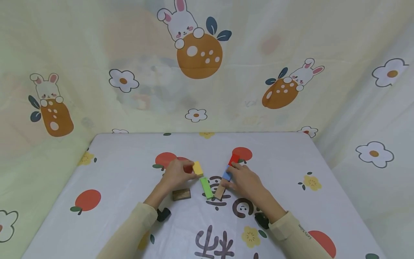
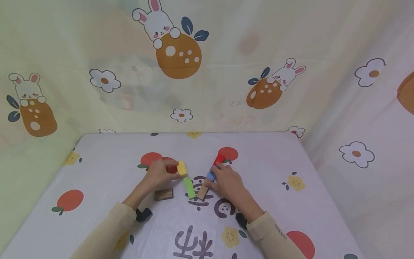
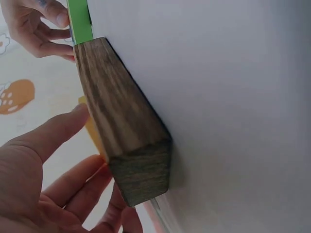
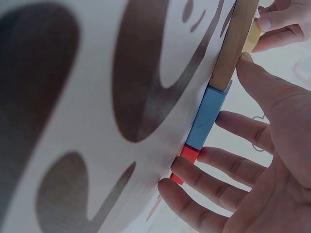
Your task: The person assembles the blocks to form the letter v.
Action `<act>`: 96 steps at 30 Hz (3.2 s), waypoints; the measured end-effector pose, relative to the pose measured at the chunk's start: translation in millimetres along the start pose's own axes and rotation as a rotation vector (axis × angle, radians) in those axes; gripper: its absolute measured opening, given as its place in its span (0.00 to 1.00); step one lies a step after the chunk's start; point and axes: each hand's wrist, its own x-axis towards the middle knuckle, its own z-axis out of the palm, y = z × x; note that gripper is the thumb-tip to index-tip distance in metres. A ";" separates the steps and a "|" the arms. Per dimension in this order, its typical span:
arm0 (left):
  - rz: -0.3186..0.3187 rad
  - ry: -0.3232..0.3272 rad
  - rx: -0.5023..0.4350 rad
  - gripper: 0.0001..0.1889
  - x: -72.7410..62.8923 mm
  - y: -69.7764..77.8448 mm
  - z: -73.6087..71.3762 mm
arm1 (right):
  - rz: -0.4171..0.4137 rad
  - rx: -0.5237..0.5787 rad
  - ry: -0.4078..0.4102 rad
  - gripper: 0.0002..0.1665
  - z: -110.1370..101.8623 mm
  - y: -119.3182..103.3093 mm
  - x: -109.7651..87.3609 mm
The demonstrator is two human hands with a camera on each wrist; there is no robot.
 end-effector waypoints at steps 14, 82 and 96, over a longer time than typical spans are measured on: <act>0.049 -0.021 0.061 0.27 2.7 -2.5 6.5 | 0.000 0.001 -0.001 0.40 -1.4 -0.3 0.1; 0.094 0.027 0.119 0.24 0.7 2.5 11.6 | 0.014 0.002 -0.017 0.41 0.1 -0.1 0.7; 0.100 0.028 0.116 0.24 -1.3 3.5 10.0 | 0.006 0.007 -0.006 0.40 -1.4 -0.6 -0.3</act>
